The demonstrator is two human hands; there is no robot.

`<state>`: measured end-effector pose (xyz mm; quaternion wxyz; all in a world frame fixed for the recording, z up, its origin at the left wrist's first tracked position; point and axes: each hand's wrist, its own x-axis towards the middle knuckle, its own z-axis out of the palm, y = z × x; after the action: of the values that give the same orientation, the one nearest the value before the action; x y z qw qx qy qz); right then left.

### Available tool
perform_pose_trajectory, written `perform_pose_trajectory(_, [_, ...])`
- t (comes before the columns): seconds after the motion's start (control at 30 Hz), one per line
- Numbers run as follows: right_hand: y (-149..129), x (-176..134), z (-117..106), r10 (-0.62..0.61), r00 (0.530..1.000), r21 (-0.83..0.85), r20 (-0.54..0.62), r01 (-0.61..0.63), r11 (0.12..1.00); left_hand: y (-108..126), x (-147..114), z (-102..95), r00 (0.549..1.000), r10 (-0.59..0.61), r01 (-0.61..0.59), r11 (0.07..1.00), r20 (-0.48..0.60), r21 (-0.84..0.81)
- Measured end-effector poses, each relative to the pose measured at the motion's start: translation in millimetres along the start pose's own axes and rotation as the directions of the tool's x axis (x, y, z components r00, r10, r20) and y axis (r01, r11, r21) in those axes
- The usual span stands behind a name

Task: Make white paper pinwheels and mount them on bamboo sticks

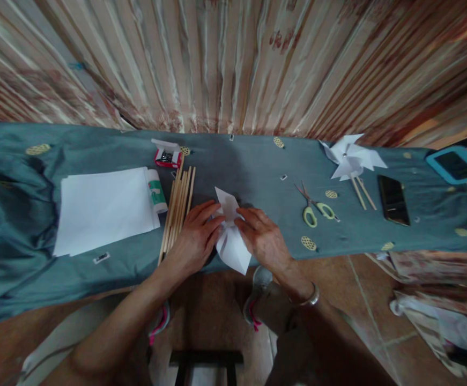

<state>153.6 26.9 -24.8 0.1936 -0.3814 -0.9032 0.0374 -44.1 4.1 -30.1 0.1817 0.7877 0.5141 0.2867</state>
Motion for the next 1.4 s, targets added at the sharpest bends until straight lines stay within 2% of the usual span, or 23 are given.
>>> perform_pose_trajectory(0.13, [-0.7,0.3,-0.4,-0.015,1.0,-0.047,-0.014,0.014,0.999,0.0,0.3,-0.7,1.0,0.006,-0.006,1.0,0.0,0.005])
perform_pose_trajectory(0.47, [0.7,1.2,1.6,0.006,0.999,-0.049,-0.037,-0.008,0.999,0.3,0.2,-1.4,1.0,0.011,-0.011,1.0,-0.001,0.011])
perform_pose_trajectory(0.87, [2.1,-0.6,0.0,0.027,0.999,0.01,-0.026,-0.026,1.0,1.8,-0.3,-1.5,1.0,0.0,0.0,1.0,-0.003,-0.001])
perform_pose_trajectory(1.23, [4.0,-1.8,-1.1,0.023,0.999,0.062,-0.047,-0.02,0.998,6.0,1.7,-3.3,0.998,0.028,-0.036,0.989,0.06,0.142])
perform_pose_trajectory(1.4, [3.9,-1.3,-2.1,0.03,0.999,0.079,-0.041,-0.027,0.997,7.1,1.8,-2.5,0.997,0.024,-0.034,0.988,0.072,0.149])
